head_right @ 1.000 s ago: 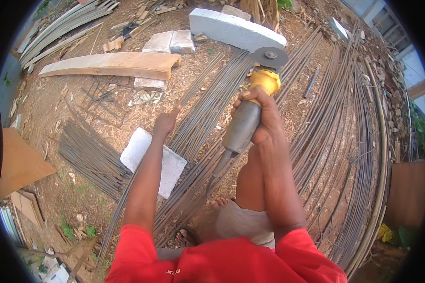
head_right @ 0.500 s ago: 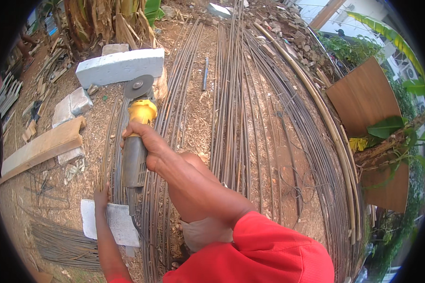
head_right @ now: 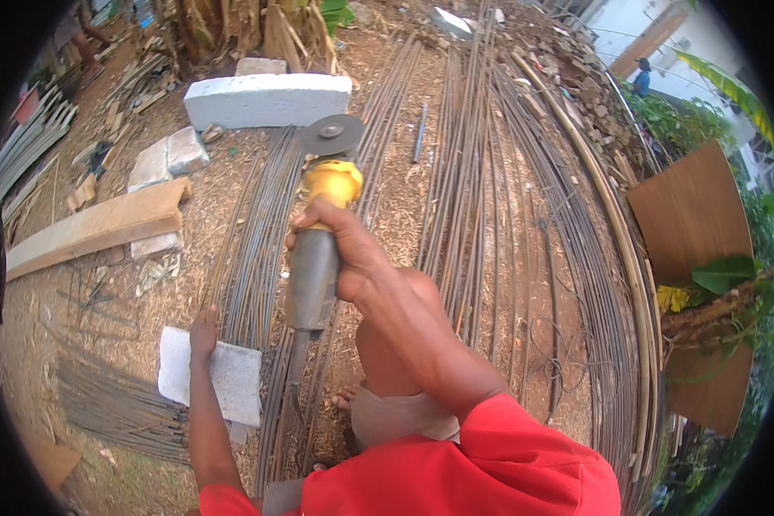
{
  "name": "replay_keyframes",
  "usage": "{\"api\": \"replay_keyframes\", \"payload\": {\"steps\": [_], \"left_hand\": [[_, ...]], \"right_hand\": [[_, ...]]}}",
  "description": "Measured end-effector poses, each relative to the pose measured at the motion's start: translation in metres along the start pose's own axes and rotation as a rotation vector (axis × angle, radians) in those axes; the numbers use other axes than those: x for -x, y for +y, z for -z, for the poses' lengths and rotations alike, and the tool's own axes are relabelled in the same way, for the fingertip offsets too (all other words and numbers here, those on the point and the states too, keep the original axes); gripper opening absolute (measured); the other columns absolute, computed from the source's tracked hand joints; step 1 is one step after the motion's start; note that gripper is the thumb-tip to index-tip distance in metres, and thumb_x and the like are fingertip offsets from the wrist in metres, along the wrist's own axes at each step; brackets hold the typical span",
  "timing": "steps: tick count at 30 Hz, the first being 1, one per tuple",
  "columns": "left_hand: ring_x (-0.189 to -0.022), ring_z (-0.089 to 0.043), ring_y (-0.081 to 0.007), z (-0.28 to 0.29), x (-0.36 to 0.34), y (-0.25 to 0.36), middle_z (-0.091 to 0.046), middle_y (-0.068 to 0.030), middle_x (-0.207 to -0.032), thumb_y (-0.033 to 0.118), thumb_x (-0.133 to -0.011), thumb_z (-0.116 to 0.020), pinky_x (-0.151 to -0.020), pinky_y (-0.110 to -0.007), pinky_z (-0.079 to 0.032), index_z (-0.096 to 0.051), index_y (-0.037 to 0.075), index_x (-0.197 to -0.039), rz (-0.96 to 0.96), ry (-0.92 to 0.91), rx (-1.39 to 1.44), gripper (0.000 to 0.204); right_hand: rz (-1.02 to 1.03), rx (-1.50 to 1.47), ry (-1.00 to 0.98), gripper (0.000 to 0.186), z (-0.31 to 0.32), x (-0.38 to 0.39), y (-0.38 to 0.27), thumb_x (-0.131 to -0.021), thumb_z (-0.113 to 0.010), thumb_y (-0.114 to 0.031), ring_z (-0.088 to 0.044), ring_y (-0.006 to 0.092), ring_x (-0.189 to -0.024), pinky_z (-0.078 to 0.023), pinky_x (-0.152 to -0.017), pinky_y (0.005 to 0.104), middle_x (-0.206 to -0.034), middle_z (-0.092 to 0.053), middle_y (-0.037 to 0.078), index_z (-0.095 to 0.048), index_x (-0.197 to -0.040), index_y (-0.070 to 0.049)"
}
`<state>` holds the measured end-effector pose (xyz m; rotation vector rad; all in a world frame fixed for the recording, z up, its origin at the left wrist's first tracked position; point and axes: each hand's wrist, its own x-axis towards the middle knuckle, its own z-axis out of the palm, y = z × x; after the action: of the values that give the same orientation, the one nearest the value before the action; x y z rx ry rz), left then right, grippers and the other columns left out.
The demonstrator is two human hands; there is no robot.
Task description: The person uses an angle grinder to cut multiple metal rods placed on concrete blocks. They repeatedly position each rod, cut it, and set the cut piece aside while sparks fly from the cutting point.
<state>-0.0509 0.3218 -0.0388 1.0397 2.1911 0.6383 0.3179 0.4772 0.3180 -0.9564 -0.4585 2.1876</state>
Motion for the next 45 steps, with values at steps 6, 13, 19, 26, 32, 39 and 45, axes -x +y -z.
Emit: {"api": "replay_keyframes", "payload": {"steps": [6, 13, 19, 26, 32, 39, 45], "left_hand": [[-0.126, -0.066, -0.0529, -0.012, -0.033, 0.029, -0.072, -0.0342, -0.131, 0.067, -0.112, -0.041, -0.107, -0.06, -0.049, -0.073, -0.003, -0.13, -0.006, 0.032, -0.073, 0.079], [-0.126, -0.068, -0.0489, -0.041, -0.103, 0.093, -0.073, -0.0307, -0.134, 0.074, -0.107, -0.048, -0.108, -0.057, -0.051, -0.071, 0.0, -0.138, 0.057, 0.13, -0.003, 0.084], [-0.067, -0.068, -0.0201, 0.003, -0.048, 0.056, -0.073, -0.012, -0.09, 0.068, -0.104, -0.065, -0.058, -0.038, -0.054, -0.073, 0.003, -0.13, 0.168, -0.179, 0.303, 0.071], [-0.088, -0.076, -0.0344, 0.01, 0.0, 0.019, -0.078, -0.018, -0.098, 0.07, -0.107, -0.056, -0.081, -0.046, -0.058, -0.07, 0.001, -0.133, 0.082, -0.088, 0.132, 0.075], [-0.136, -0.065, -0.0481, 0.002, -0.033, 0.047, -0.069, -0.0324, -0.142, 0.073, -0.108, -0.045, -0.114, -0.054, -0.049, -0.06, -0.001, -0.154, 0.11, -0.171, -0.018, 0.088], [-0.146, -0.058, -0.0457, -0.018, -0.085, 0.094, -0.06, -0.0315, -0.157, 0.072, -0.109, -0.044, -0.123, -0.054, -0.044, -0.058, -0.005, -0.155, 0.173, -0.046, -0.017, 0.09], [-0.142, -0.062, -0.0465, -0.02, -0.095, 0.098, -0.064, -0.0304, -0.152, 0.07, -0.109, -0.048, -0.119, -0.054, -0.047, -0.06, 0.0, -0.154, 0.173, -0.053, 0.026, 0.085]], "right_hand": [[0.12, -0.045, 0.031, 0.022, 0.014, 0.016, -0.018, -0.086, -0.075, -0.007, -0.072, 0.0239, -0.08, -0.066, -0.077, 0.0432, -0.093, -0.068, 0.011, -0.061, -0.103, -0.001], [0.155, 0.028, 0.026, 0.028, 0.016, 0.02, -0.017, -0.088, -0.076, -0.007, -0.07, 0.0212, -0.082, -0.064, -0.077, 0.042, -0.096, -0.068, 0.008, -0.059, -0.11, -0.002], [0.1, 0.016, 0.009, 0.027, 0.014, 0.012, -0.013, -0.088, -0.075, -0.007, -0.07, 0.0202, -0.084, -0.065, -0.078, 0.0399, -0.097, -0.066, 0.008, -0.059, -0.108, -0.001], [0.041, -0.075, 0.034, 0.024, 0.007, 0.005, -0.008, -0.087, -0.074, -0.007, -0.07, 0.0222, -0.081, -0.066, -0.075, 0.0417, -0.093, -0.066, 0.01, -0.06, -0.104, -0.001], [0.064, -0.068, 0.01, 0.024, 0.002, 0.01, -0.006, -0.085, -0.075, -0.006, -0.07, 0.0227, -0.083, -0.066, -0.076, 0.0404, -0.093, -0.067, 0.01, -0.061, -0.103, 0.0], [0.056, -0.021, 0.009, 0.023, 0.003, 0.022, -0.007, -0.085, -0.075, -0.01, -0.069, 0.0221, -0.082, -0.066, -0.076, 0.0399, -0.095, -0.066, 0.01, -0.062, -0.102, 0.001], [0.126, -0.012, 0.058, 0.024, 0.006, 0.03, -0.008, -0.085, -0.075, -0.01, -0.069, 0.0229, -0.082, -0.066, -0.076, 0.0405, -0.095, -0.066, 0.011, -0.062, -0.102, 0.001]]}}
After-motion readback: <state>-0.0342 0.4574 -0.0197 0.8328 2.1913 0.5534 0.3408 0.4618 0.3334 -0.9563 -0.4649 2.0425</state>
